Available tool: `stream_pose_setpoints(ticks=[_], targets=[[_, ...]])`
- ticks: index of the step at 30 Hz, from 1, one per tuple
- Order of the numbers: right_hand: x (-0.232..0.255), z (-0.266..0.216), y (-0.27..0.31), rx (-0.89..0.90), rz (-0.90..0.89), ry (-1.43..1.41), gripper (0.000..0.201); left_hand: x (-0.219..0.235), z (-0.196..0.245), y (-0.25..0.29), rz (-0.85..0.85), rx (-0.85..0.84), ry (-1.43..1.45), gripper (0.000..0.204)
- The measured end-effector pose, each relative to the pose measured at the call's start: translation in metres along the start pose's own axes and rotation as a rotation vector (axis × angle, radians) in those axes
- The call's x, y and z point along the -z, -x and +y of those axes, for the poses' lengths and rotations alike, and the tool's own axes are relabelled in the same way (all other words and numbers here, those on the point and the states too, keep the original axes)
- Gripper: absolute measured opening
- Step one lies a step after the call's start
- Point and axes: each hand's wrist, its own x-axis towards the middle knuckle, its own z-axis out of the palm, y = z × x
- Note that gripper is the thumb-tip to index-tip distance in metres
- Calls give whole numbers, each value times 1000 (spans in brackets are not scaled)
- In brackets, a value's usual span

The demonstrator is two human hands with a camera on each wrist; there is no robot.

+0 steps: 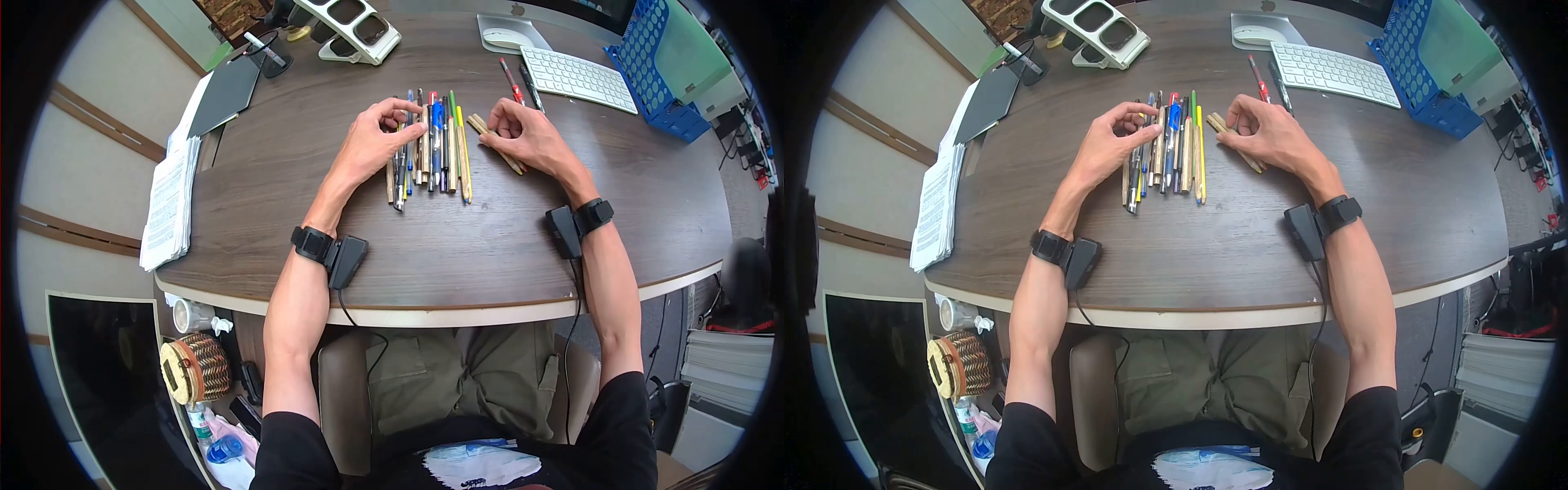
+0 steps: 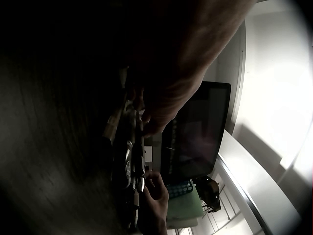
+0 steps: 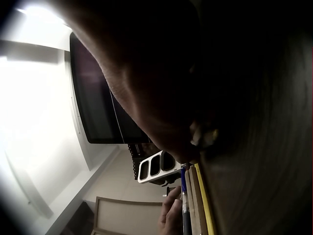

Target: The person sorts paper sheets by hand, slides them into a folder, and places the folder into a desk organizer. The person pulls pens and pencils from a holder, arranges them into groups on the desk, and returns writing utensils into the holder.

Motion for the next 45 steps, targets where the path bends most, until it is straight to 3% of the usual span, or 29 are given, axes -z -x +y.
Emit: stream_pose_setpoints(ticks=[14,21,38,41,45], targets=[[3,-6,2,0,-165,-126,29,0,2,0,-4,8,5,38],[-7,-8,2,66,-116,-209,30,1,5,3,-11,-11,-50,40],[-8,-13,3,110,-193,-329,36,2,2,0,-65,-65,-70,29],[-11,-13,3,222,-195,-162,39,1,1,1,-63,-42,-83,29],[-11,-20,5,172,-255,-35,45,1,2,0,-67,-50,-73,29]])
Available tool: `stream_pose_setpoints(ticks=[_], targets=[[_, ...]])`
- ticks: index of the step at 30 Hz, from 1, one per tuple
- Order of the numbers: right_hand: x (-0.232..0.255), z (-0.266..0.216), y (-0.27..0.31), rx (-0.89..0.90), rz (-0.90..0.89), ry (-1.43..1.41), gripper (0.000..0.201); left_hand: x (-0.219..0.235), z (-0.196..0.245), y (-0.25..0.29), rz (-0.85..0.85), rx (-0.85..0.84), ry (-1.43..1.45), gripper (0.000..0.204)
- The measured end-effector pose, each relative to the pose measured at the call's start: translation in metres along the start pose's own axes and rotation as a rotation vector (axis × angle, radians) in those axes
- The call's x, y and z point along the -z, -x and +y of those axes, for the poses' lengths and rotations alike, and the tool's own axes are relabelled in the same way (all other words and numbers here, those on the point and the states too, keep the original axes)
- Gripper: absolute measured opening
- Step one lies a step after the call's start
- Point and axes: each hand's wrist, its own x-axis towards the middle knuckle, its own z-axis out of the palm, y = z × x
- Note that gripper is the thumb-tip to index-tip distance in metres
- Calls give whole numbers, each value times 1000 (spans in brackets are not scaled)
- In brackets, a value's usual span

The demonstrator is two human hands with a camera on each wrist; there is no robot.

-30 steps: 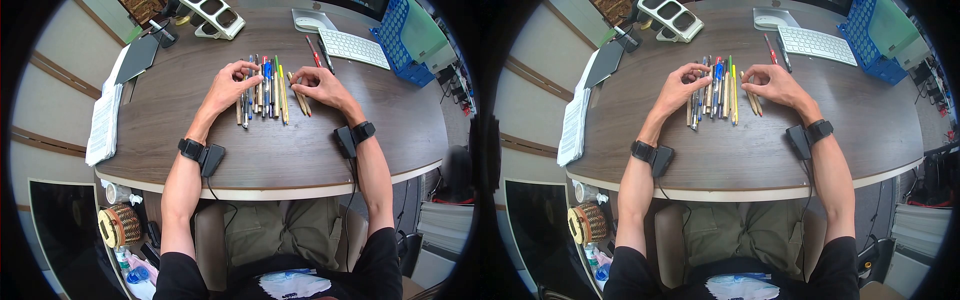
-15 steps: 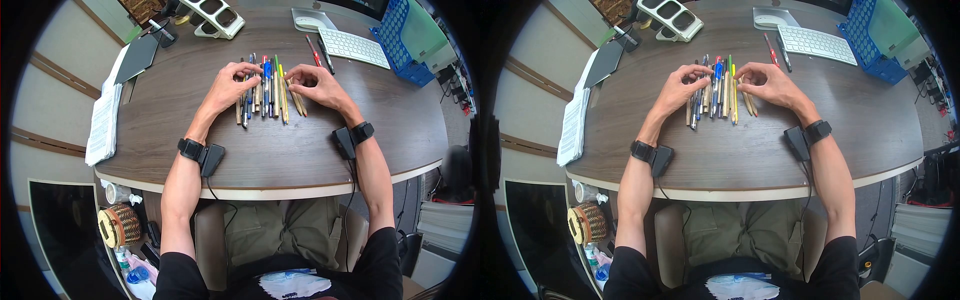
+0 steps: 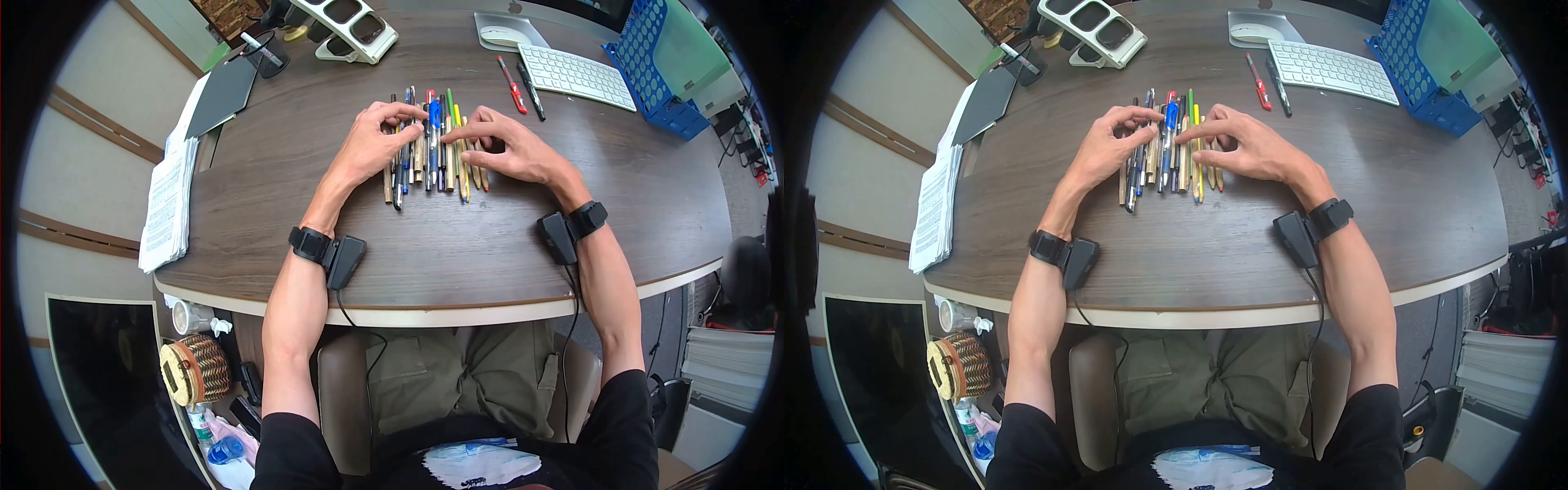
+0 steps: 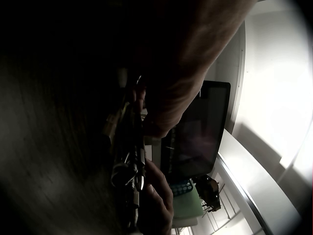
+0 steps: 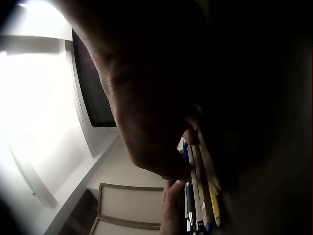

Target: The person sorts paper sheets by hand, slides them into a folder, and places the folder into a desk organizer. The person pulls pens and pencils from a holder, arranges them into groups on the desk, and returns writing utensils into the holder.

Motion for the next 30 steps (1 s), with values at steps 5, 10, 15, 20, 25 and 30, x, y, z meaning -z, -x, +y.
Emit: stream_pose_setpoints(ticks=[5,10,15,20,25,30], targets=[[0,-2,0,-7,19,-26,37,0,2,1,-3,15,-9,29],[-1,0,1,15,46,-12,34,0,3,1,-5,-6,3,29],[-3,3,1,56,63,-15,29,0,3,1,-10,13,-5,29],[-2,3,-2,18,92,10,27,0,3,2,4,4,0,29],[-2,2,-1,-66,133,1,24,-1,1,0,-3,-8,7,28],[-2,0,0,-57,142,-20,22,-1,1,0,10,-12,3,28]])
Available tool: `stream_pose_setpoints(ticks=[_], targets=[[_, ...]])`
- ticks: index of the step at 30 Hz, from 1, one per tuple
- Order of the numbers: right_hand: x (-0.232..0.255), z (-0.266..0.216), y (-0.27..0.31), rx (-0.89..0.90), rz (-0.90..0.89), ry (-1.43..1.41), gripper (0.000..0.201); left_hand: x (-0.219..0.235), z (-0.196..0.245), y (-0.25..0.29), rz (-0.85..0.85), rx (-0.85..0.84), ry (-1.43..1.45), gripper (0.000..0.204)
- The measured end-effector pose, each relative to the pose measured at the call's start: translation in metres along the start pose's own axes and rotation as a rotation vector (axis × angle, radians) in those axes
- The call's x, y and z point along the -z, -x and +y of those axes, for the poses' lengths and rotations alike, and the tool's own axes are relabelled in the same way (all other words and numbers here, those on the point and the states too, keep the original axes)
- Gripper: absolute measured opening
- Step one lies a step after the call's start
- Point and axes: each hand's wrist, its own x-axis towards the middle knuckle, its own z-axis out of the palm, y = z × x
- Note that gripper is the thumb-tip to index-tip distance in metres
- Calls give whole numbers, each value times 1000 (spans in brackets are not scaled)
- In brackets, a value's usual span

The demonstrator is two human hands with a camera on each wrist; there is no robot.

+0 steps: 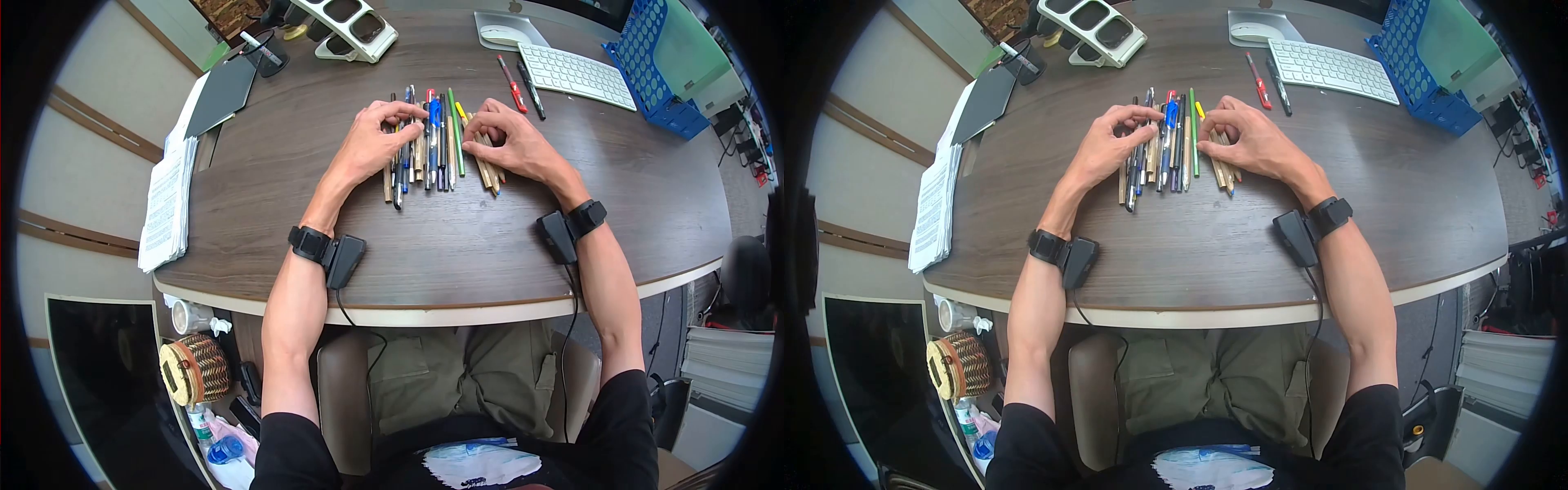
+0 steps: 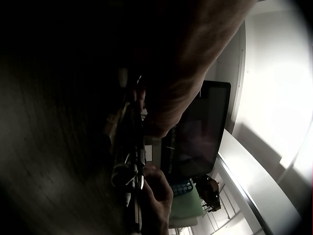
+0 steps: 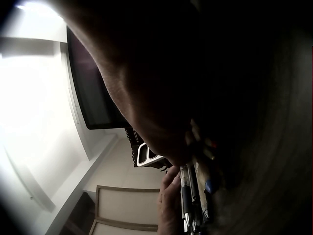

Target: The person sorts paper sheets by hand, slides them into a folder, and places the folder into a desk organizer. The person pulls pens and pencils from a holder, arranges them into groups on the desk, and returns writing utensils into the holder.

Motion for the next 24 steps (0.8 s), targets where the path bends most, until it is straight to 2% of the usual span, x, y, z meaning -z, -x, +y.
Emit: stream_pose_setpoints(ticks=[4,6,10,15,21,24], targets=[[-2,6,-1,-14,9,14,20,0,1,1,-5,15,3,29],[-2,6,-1,40,27,14,20,0,1,0,-4,16,8,29],[0,5,0,5,4,8,23,-1,1,0,-3,10,3,28],[-1,10,-3,114,-44,75,33,1,0,-1,-11,18,-7,28],[1,4,0,44,-49,13,32,0,1,0,-14,18,-8,28],[0,7,-2,44,-57,76,36,0,2,0,-2,34,-12,28]])
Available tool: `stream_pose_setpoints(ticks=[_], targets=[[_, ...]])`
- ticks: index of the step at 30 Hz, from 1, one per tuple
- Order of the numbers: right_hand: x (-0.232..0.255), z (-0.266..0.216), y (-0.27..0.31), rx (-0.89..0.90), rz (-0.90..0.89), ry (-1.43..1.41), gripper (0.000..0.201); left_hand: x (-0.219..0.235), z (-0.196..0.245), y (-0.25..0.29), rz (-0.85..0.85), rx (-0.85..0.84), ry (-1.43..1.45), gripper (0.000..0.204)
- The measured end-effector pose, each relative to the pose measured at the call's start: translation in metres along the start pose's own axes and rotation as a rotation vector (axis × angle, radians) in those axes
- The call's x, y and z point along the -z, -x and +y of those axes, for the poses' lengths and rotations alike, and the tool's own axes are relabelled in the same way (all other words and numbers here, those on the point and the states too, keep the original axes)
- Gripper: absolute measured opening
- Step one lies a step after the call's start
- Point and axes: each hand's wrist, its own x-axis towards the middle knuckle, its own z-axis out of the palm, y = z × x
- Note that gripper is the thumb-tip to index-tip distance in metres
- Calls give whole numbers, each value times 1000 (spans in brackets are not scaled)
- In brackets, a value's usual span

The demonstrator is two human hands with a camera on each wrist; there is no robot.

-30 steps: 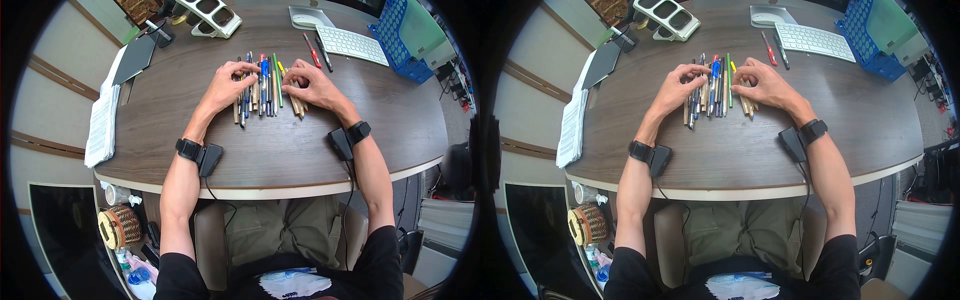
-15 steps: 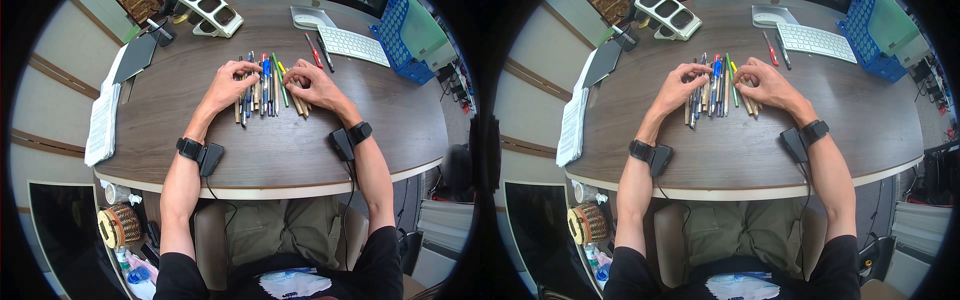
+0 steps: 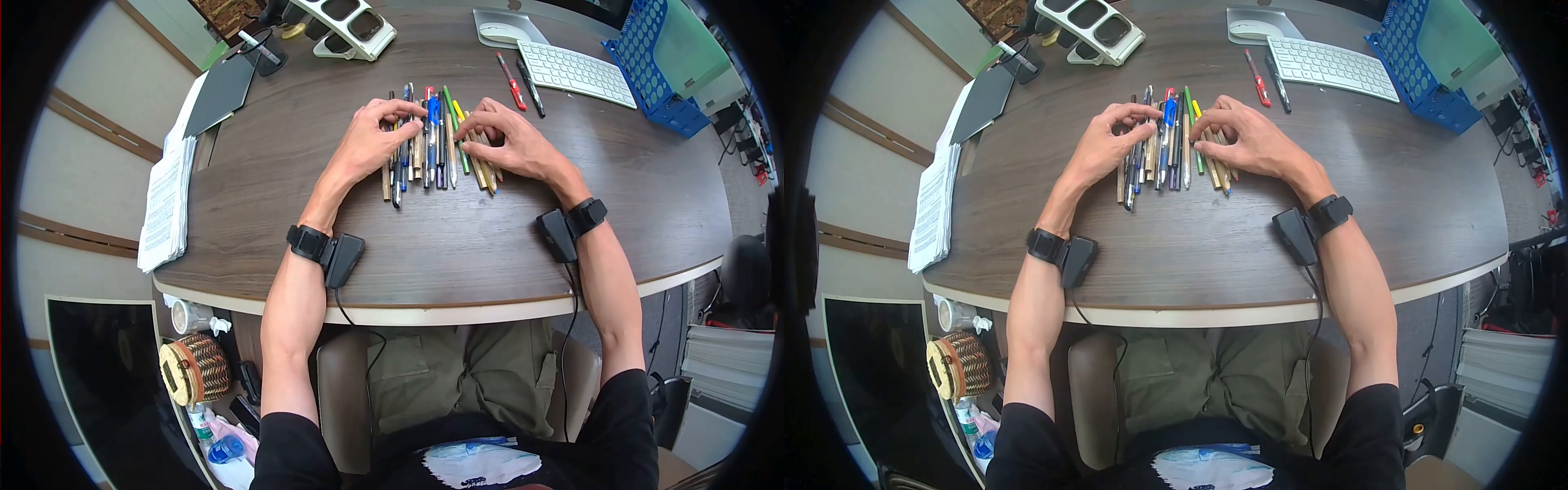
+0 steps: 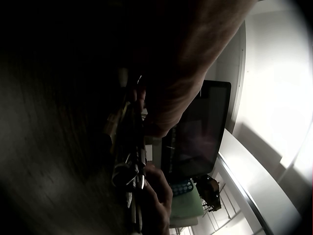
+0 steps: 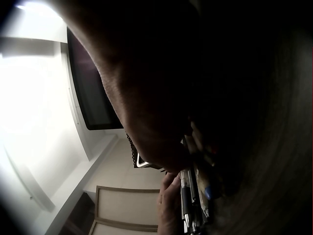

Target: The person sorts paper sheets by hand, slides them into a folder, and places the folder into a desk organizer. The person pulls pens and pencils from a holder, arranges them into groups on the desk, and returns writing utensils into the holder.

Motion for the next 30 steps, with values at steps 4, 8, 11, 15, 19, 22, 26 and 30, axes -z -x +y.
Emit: stream_pose_setpoints(ticks=[4,8,11,15,19,22,26,30], targets=[[-1,-3,1,-22,16,-31,45,0,0,0,-11,-10,3,28],[-2,-4,-1,-30,6,7,54,0,-1,0,4,-8,-14,28],[-1,-7,2,-15,-4,22,60,0,1,1,-6,-15,10,28],[0,-6,1,6,-19,16,68,0,0,0,-5,-18,-4,28],[0,-10,2,-45,-13,11,70,-1,3,2,-11,-2,10,28],[0,-9,1,-68,-12,24,70,-1,3,2,-8,7,9,28],[-2,-5,0,-15,-4,7,64,-1,2,2,-2,-3,16,28],[0,-5,0,-37,-20,-12,59,0,2,1,-7,-3,17,28]])
